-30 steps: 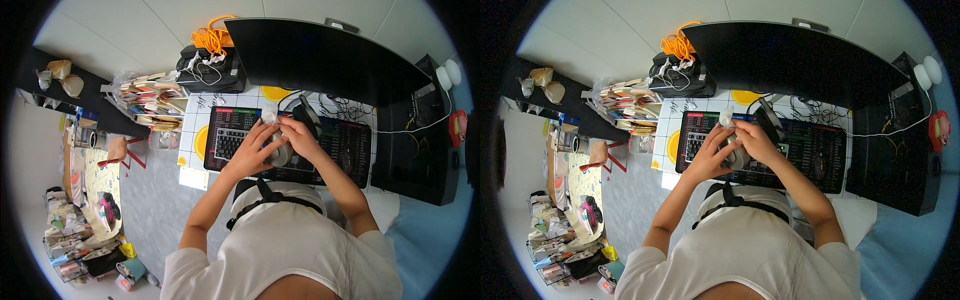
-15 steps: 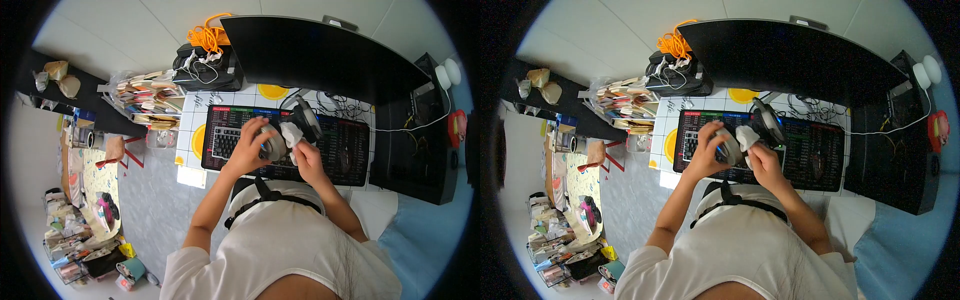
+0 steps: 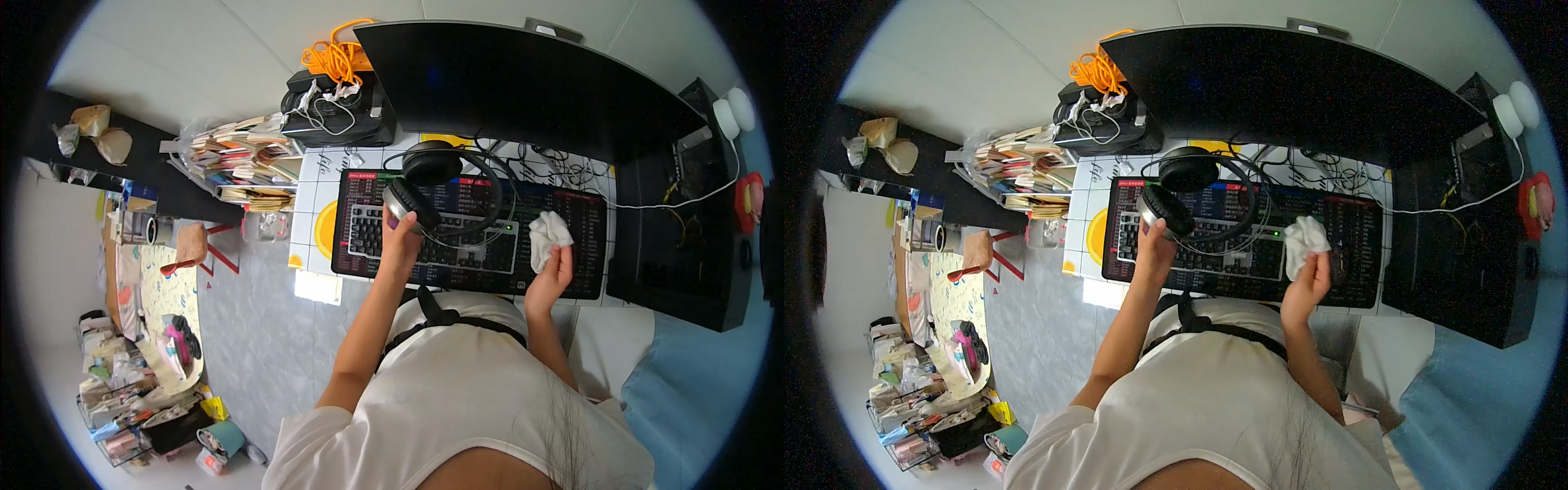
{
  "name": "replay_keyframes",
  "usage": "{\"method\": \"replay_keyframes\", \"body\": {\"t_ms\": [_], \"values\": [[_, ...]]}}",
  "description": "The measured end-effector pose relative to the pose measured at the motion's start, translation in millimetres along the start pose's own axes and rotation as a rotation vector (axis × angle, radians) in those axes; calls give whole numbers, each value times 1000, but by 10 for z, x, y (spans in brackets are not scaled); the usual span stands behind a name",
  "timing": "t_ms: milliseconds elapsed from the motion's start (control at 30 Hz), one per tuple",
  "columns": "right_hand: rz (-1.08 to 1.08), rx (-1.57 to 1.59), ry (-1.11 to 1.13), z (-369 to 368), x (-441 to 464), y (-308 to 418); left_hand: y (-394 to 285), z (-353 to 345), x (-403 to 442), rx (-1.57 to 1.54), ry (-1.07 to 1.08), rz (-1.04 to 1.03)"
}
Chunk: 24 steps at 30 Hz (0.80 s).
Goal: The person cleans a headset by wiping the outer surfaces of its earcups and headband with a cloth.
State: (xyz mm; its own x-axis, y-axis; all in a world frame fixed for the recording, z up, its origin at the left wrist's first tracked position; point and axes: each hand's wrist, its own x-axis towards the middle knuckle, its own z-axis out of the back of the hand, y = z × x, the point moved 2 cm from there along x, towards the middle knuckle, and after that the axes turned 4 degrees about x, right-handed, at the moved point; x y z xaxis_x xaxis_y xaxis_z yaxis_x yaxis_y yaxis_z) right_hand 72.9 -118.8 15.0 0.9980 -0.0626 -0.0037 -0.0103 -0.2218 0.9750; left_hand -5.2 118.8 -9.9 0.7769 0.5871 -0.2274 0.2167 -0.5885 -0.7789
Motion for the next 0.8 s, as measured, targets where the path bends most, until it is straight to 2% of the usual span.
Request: {"method": "replay_keyframes", "body": {"t_ms": [33,100,167,200,300,367,433,467,500,567,633,733,800], "values": [[-11,98,-50,33,21,-45,-14,-35,-27,-91,14,84],[-31,164,-80,96,62,-129,21,-33,-19,-93,59,54],[-237,334,-354,82,78,-127,-8,-123,-80,-297,-33,257],[-309,284,-368,77,108,-175,56,-147,-44,-383,15,301],[-283,43,-71,-34,71,-549,88,-255,-78,-502,107,406],[-101,-184,195,-197,32,-701,91,-341,-94,-404,32,395],[105,-231,397,-470,74,-577,139,-304,-90,-468,119,449],[236,-297,448,-548,119,-523,185,-279,-79,-488,40,509],[370,-361,496,-635,144,-408,169,-336,-111,-585,107,557],[365,-357,517,-753,145,-206,223,-340,-74,-540,196,593],[360,-358,534,-795,164,-140,194,-374,-76,-612,194,608],[410,-438,617,-851,212,-167,252,-317,-39,-542,185,618],[361,-495,675,-957,269,-143,256,-374,-72,-534,156,628]]}}
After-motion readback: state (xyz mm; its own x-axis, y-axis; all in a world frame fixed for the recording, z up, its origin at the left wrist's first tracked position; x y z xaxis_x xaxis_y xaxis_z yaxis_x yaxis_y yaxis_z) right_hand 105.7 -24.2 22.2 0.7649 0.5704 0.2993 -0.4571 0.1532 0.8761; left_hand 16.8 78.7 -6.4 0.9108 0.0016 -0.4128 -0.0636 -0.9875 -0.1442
